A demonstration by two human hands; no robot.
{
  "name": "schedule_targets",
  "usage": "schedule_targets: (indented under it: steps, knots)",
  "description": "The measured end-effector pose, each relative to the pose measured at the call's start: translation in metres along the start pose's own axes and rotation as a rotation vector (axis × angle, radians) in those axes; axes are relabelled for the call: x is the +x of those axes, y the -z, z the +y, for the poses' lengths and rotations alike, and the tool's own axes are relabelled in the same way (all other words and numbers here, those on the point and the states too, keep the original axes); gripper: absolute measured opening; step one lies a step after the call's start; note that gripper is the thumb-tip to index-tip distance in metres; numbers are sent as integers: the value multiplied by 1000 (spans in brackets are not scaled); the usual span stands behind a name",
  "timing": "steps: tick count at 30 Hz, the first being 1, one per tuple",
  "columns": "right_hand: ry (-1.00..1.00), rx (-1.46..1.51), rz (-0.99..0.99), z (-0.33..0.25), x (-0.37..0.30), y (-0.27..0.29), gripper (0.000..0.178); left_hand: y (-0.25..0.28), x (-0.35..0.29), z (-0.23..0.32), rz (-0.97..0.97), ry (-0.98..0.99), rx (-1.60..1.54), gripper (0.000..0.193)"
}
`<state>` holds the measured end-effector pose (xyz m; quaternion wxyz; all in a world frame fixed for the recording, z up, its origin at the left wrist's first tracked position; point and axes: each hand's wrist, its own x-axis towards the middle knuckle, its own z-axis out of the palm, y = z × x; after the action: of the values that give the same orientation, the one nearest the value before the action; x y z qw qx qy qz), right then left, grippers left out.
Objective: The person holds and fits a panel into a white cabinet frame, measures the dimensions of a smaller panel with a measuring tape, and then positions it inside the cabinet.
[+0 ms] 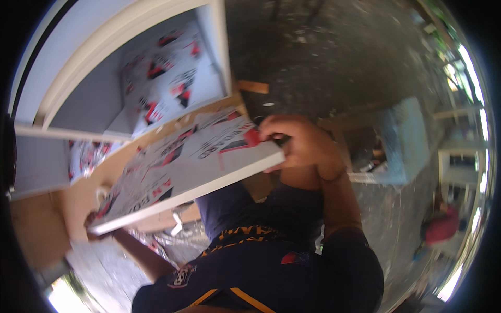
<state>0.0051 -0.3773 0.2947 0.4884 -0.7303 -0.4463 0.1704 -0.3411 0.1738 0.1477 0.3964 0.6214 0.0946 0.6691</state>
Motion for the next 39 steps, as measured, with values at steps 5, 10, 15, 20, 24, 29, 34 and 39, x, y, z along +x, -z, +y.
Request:
schedule_targets:
  steps: [5,10,15,20,24,29,34,39]
  knots:
    - [8,-11,18,11,-8,4,50,33,13,-34,-153,-27,-280,52]
    - [-55,-35,237,6,-1,3,41,-82,17,-45,57,128,-117,60]
    - [-143,-1,321,3,58,-1,31,-93,65,-52,211,313,109,68]
    - [-167,-48,481,23,92,0,27,-174,59,-45,137,524,176,77]
    - [-306,-183,519,47,119,-22,25,-210,63,-14,112,511,282,70]
    - [-120,-262,613,41,129,-13,25,-214,69,8,108,498,330,68]
    - [-74,-340,649,13,139,15,27,-248,99,28,135,553,239,72]
    - [-67,-401,635,-10,149,34,27,-270,129,59,62,536,292,71]
